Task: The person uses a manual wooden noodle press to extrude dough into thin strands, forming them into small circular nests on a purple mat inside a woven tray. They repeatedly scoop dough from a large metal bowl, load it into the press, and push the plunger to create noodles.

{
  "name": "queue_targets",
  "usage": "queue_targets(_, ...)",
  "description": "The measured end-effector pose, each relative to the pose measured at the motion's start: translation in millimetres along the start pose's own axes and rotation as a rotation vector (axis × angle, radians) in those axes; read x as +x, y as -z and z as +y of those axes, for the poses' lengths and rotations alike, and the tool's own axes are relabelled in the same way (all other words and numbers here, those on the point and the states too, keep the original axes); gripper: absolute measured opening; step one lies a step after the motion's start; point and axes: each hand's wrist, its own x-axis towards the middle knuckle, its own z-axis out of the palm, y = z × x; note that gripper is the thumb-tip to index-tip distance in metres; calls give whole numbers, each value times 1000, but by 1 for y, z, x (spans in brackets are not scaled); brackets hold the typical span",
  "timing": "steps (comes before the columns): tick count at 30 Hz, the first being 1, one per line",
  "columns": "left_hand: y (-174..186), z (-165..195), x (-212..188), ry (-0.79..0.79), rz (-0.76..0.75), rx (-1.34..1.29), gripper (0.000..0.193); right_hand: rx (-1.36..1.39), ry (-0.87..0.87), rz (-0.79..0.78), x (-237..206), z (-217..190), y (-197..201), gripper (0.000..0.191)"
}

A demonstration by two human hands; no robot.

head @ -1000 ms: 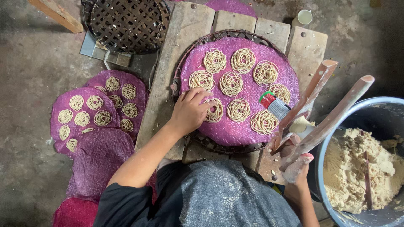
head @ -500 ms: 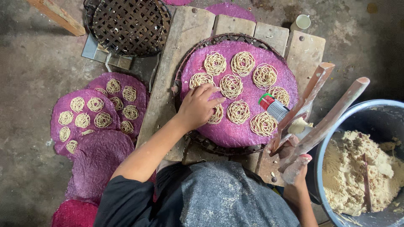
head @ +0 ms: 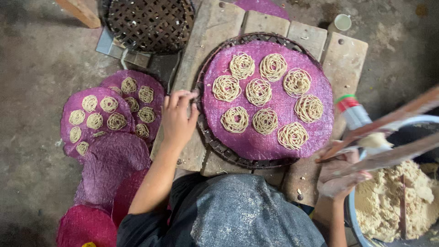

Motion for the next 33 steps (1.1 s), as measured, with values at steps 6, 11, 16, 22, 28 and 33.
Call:
queue_targets(6,-7,13,-9,-5,118,50,18,22,116,247,12,29,16,115)
queue_targets(11,2,21,0,1,158,63,19,23,-34,102,30,21,41,105)
queue_targets(16,3,22,8,-1,134,12,15,-52,93,193,78,-9,26,54)
queue_targets(22,3,18,2,-51,149,14,16,-1356,32,196,166,-68,-51,60)
queue_targets(28,9,9,3,-19,93,-36,12,-1679,162,69,198,-78,-63,76)
queue_targets(33,14,10,5,16,33,-60,17,-1634,335,99,184,-78,-47,84)
